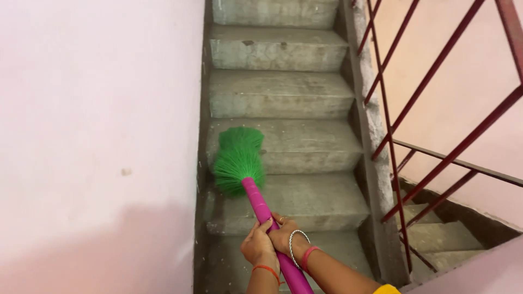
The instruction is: The person sweeps concrete stairs with a green broom on a pink handle, moving from the top step toward the bottom.
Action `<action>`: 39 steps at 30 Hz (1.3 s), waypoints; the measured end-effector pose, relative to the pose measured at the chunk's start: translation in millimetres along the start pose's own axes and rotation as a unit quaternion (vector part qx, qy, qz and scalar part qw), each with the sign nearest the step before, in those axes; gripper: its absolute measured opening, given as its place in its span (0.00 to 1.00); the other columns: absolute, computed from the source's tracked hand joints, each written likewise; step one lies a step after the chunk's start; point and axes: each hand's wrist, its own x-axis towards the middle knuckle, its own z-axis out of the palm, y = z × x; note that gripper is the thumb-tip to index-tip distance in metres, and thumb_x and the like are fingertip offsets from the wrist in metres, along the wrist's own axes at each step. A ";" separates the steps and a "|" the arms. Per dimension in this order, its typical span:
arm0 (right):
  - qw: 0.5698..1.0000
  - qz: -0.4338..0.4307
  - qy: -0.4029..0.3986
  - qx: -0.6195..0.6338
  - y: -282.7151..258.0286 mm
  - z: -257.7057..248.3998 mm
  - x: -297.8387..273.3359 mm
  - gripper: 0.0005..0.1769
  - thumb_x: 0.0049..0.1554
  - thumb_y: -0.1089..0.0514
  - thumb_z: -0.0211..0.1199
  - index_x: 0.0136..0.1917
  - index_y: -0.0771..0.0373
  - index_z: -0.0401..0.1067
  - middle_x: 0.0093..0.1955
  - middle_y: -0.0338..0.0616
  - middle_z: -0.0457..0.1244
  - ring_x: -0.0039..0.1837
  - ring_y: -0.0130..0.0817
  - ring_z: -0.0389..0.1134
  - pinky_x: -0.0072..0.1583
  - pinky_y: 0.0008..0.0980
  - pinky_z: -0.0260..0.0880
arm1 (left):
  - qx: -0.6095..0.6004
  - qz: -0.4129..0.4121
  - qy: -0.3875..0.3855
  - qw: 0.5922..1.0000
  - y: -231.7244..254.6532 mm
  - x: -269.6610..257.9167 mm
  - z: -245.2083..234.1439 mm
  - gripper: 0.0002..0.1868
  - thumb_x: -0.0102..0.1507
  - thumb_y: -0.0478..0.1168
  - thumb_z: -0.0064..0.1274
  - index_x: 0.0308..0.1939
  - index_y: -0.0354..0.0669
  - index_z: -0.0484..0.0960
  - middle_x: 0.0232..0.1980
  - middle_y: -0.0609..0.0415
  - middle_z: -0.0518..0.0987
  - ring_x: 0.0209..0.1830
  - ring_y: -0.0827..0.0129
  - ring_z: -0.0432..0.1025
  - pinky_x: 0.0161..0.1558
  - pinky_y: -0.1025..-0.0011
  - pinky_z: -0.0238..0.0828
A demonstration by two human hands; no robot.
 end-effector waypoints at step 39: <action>0.990 0.079 -0.052 0.103 121.4 26.8 -51.1 0.41 0.51 0.66 0.68 0.77 0.52 0.63 0.53 0.49 0.73 0.49 0.33 0.74 0.51 0.32 0.75 | 0.126 -0.010 0.109 0.986 -74.6 -23.6 -96.6 0.26 0.47 0.31 0.68 0.50 0.29 0.87 0.43 0.38 0.88 0.40 0.58 0.83 0.48 0.66 0.77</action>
